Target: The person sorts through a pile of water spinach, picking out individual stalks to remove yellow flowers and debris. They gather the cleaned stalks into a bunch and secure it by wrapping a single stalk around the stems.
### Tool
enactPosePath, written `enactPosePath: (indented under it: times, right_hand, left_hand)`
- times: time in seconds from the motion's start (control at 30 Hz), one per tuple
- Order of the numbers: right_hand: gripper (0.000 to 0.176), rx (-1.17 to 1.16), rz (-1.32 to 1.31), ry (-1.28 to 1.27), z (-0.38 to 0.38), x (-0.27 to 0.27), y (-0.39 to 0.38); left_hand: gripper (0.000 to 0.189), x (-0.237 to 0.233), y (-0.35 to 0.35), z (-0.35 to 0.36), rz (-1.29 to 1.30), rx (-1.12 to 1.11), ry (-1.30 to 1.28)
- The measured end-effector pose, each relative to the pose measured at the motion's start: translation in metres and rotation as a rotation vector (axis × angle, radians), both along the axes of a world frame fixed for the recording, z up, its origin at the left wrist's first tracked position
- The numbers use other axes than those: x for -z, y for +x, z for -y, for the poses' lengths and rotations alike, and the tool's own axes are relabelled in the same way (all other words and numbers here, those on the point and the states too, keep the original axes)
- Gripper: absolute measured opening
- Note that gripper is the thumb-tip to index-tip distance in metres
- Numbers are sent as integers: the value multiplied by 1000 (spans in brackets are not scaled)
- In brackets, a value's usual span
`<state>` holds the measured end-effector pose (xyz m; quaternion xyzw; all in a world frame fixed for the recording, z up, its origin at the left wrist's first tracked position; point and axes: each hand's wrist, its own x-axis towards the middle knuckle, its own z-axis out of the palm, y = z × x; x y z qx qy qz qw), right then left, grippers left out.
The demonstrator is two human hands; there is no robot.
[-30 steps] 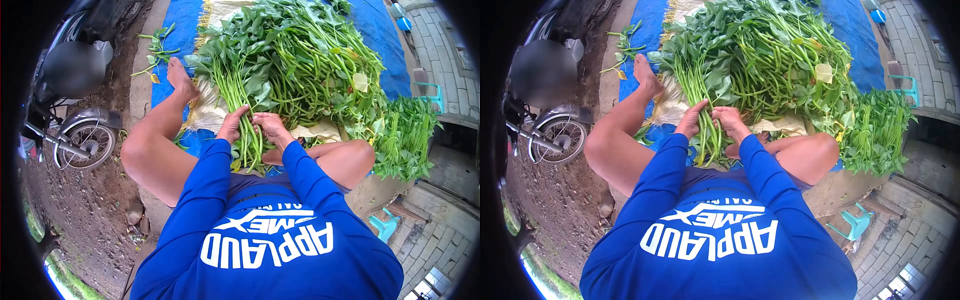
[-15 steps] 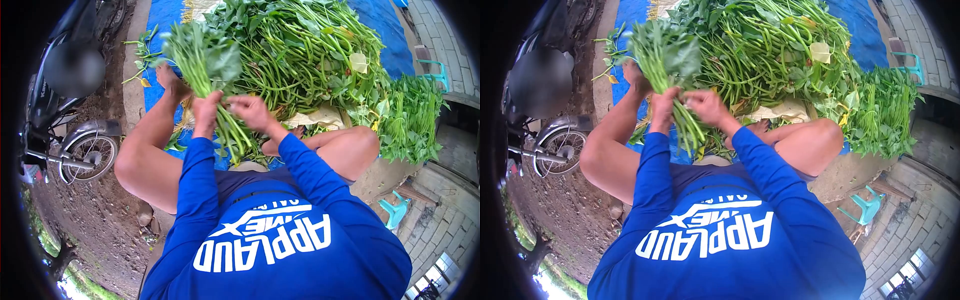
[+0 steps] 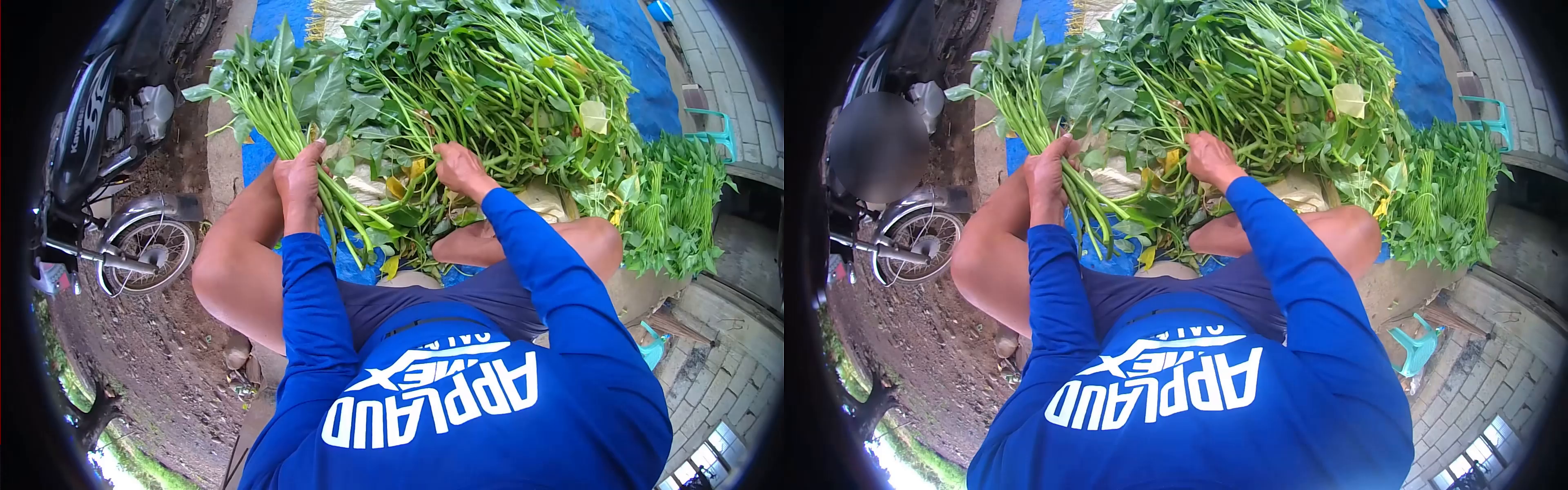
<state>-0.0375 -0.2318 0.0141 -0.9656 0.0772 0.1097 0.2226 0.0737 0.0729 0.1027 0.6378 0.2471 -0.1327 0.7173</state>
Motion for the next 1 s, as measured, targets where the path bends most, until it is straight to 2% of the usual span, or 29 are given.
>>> enactPosePath:
  times: [0.1,0.13,0.17,0.23,0.43,0.6,0.7,0.83,0.87,1.0]
  right_hand:
    - [46,143,-319,640,14,-33,18]
    - [51,236,-397,812,15,-64,20]
    - [55,292,-352,908,16,-81,19]
    - [48,291,-296,1016,24,-106,15]
    - [21,710,-119,1402,38,-157,1]
    - [25,860,-118,1775,48,-172,-30]
    - [26,806,81,1814,35,-201,-47]
    - [20,678,299,1678,20,-222,-51]
    - [20,616,346,1714,18,-224,-50]
    - [20,500,406,1169,-6,-237,-43]
  left_hand:
    - [18,-4,0,2,-33,-3,-6]
    - [18,-4,0,2,-32,-3,-4]
    - [19,-4,-1,3,-29,-2,-3]
    - [19,-4,0,4,-22,10,-6]
    - [21,-8,-7,8,-29,66,-42]
    - [25,-9,-14,14,-52,93,-48]
    - [27,-12,-18,20,-52,117,-66]
    - [28,-9,-24,33,-31,173,-13]
    - [28,-11,-27,37,-34,180,-41]
    - [27,-15,-34,49,-6,199,-144]
